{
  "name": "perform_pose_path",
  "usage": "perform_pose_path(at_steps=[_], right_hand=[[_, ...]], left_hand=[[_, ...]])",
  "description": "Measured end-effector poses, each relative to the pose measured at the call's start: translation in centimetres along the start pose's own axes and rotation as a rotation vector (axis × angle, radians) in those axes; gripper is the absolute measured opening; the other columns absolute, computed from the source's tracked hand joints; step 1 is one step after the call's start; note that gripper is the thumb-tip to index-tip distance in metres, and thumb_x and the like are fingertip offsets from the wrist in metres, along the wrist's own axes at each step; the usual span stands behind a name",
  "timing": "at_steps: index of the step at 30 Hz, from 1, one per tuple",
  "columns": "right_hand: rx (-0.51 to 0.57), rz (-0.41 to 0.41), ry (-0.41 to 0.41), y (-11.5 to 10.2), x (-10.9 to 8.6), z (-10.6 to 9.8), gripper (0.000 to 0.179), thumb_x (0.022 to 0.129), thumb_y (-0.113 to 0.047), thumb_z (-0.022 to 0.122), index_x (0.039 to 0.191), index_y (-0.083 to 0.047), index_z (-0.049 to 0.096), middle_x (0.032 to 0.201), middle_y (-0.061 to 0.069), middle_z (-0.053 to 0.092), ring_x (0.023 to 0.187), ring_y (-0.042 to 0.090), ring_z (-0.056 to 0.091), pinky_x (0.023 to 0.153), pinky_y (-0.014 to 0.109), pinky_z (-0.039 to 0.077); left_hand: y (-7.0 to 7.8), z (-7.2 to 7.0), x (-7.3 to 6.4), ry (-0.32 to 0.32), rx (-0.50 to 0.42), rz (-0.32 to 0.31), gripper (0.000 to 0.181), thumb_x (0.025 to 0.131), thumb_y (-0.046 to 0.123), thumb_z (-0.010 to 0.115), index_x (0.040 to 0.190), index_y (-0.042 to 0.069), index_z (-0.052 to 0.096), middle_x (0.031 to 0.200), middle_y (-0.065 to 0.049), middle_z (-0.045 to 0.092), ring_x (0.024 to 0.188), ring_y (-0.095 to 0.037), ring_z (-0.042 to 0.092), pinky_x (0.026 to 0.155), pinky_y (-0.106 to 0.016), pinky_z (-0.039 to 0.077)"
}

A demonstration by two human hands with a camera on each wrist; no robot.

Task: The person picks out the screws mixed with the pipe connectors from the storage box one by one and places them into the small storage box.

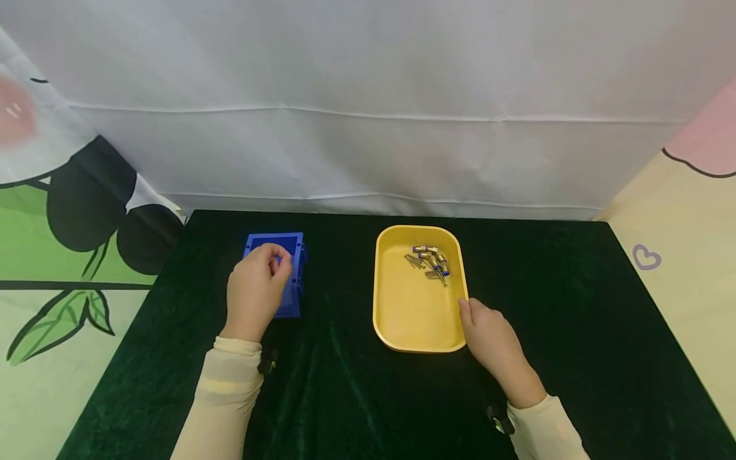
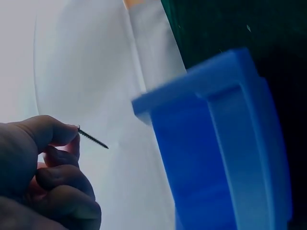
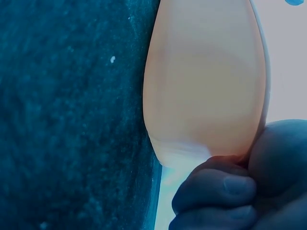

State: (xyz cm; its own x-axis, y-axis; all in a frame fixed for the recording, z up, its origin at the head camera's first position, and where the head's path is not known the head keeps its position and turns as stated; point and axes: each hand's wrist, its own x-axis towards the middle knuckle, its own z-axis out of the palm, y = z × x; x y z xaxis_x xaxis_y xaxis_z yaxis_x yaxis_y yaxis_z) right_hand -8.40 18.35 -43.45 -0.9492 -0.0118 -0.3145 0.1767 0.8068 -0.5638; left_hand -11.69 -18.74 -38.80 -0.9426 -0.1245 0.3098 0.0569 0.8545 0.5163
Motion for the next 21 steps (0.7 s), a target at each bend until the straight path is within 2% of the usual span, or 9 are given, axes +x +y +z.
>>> perform_pose_path(at_steps=[4,9,15,21], right_hand=[[-0.011,0.001,-0.003,0.0,0.1,0.0,0.042,0.108,-0.040,0.031,0.105,-0.007,0.057,0.072,0.006,0.054,0.057,0.020,0.050,0.054,0.032,0.042],[-0.013,-0.006,-0.004,0.0,0.1,0.0,0.042,0.108,-0.040,0.031,0.105,-0.007,0.057,0.072,0.006,0.054,0.057,0.020,0.050,0.054,0.032,0.042],[0.001,-0.007,-0.013,0.0,0.1,0.0,0.041,0.108,-0.040,0.032,0.106,-0.007,0.057,0.073,0.006,0.054,0.057,0.020,0.051,0.054,0.032,0.043],[-0.012,0.000,-0.001,0.1,0.1,0.1,0.041,0.108,-0.040,0.032,0.107,-0.007,0.057,0.073,0.006,0.053,0.057,0.020,0.050,0.053,0.032,0.042]], left_hand=[[-1.0,-0.1,-0.1,-0.008,0.008,-0.038,0.020,0.101,0.022,0.054,0.099,0.005,0.064,0.070,-0.005,0.050,0.060,-0.020,0.047,0.052,-0.033,0.038],[-1.5,-0.1,-0.3,-0.050,0.004,-0.096,0.020,0.101,0.022,0.053,0.100,0.005,0.064,0.071,-0.006,0.051,0.061,-0.021,0.048,0.053,-0.032,0.040],[-1.8,0.1,-0.3,-0.067,0.001,-0.155,0.021,0.101,0.023,0.053,0.100,0.005,0.064,0.071,-0.008,0.052,0.062,-0.022,0.049,0.053,-0.032,0.040],[-1.8,0.1,-0.2,-0.077,0.000,-0.175,0.022,0.101,0.025,0.054,0.100,0.006,0.065,0.071,-0.007,0.052,0.061,-0.022,0.049,0.052,-0.032,0.040]])
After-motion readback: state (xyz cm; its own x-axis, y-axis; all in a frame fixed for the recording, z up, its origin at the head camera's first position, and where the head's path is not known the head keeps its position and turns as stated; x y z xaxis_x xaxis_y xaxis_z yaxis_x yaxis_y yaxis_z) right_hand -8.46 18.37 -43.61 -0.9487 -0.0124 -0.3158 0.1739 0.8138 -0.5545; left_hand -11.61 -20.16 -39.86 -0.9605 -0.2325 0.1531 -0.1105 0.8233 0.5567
